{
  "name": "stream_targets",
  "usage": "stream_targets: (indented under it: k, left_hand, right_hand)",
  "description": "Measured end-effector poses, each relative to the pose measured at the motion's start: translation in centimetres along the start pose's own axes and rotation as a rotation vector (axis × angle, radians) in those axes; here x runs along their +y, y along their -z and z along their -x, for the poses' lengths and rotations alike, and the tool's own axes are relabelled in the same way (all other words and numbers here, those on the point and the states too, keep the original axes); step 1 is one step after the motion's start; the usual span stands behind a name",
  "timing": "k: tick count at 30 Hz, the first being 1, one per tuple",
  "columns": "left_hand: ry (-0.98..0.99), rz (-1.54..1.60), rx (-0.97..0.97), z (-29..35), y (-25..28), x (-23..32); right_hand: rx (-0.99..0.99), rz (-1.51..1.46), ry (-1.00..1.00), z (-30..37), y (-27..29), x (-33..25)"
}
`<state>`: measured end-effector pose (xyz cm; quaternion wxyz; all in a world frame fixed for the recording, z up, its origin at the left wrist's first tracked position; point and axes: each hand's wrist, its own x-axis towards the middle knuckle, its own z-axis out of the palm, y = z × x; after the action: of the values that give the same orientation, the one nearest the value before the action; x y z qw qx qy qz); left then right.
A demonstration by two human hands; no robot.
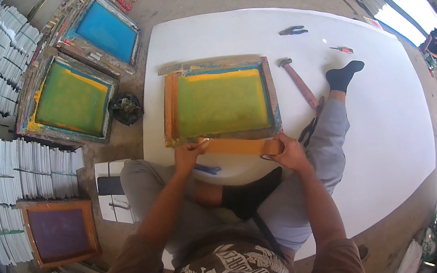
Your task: The person sits on the floor and applies masking tape to the edges of a rectangular screen printing frame. They use a utility knife to cut the tape and smooth it down along the frame's perimeter.
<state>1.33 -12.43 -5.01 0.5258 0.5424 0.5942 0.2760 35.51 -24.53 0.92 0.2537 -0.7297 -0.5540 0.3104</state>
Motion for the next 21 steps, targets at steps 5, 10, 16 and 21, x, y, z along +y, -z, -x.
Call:
stream_targets:
  k: [5,10,16,21]
  left_hand:
    - [-0.024,-0.063,-0.066,0.2,0.4,0.4]
    - [-0.012,0.074,-0.113,-0.1,1.2,-0.1]
    - [0.001,0.158,-0.073,-1.3,4.0,-0.5]
    - [0.01,0.084,-0.043,-1.7,6.3,-0.3]
  right_hand:
    - [-0.079,0.211,0.134,0.3,1.7,0.5]
    - [-0.043,0.391,0.313,-0.3,1.6,2.8]
    - [-0.056,0.526,0.288,-1.3,4.2,4.7]
    - [-0.118,0.459,0.17,-0.2,4.9,6.2]
